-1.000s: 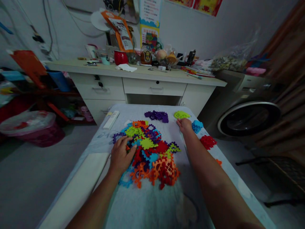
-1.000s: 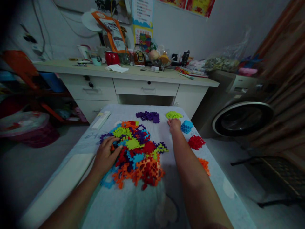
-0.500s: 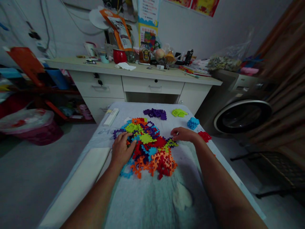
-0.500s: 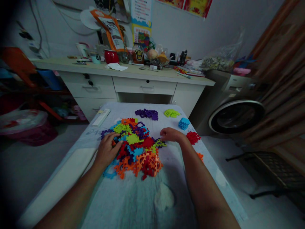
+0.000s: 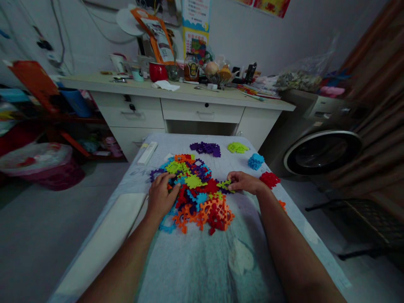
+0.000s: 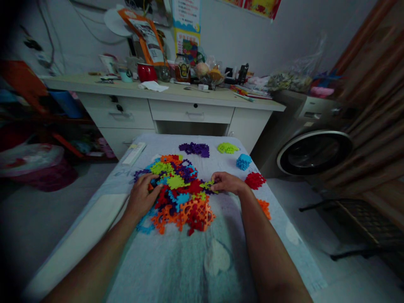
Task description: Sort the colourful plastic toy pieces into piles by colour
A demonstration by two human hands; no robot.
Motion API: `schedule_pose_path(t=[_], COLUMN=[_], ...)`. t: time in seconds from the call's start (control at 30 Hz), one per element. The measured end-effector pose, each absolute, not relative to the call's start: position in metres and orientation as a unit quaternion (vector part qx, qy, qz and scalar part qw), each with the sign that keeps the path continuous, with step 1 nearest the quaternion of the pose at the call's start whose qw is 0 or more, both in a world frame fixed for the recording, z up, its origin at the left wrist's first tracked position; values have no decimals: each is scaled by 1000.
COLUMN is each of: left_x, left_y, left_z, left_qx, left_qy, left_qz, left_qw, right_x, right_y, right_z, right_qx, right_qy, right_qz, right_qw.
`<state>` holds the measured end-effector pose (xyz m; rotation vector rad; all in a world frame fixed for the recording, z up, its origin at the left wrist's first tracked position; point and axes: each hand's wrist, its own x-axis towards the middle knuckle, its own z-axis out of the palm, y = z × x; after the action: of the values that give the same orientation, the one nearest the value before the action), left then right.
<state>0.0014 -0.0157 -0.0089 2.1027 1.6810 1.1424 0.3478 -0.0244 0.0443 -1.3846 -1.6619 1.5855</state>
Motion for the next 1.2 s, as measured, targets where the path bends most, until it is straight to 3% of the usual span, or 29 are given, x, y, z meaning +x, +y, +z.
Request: schedule_pose_path(t=[0.17, 0.37, 0.47, 0.8, 1.2], left_x=[2, 1, 0, -1, -2], left_y=[-16, -15, -14, -13, -14], left_z=[-8, -11, -13, -12, -11], left_qx=[715, 714, 716, 720, 719], left_qy=[569, 572, 568, 563, 569], left_qz=[391, 390, 392, 389, 382], left_qw=[110, 110, 107, 112, 116], right_x=[343, 342, 340, 338, 349], right_y=[-22, -13, -5, 84, 133], right_z=[40, 36, 39, 47, 38], right_qx=[-503, -552, -558, -631, -673], right_qy=[-593, -624, -598, -215, -100], right_qz=[569, 427, 429, 447, 397], right_qw=[269, 352, 384, 597, 616])
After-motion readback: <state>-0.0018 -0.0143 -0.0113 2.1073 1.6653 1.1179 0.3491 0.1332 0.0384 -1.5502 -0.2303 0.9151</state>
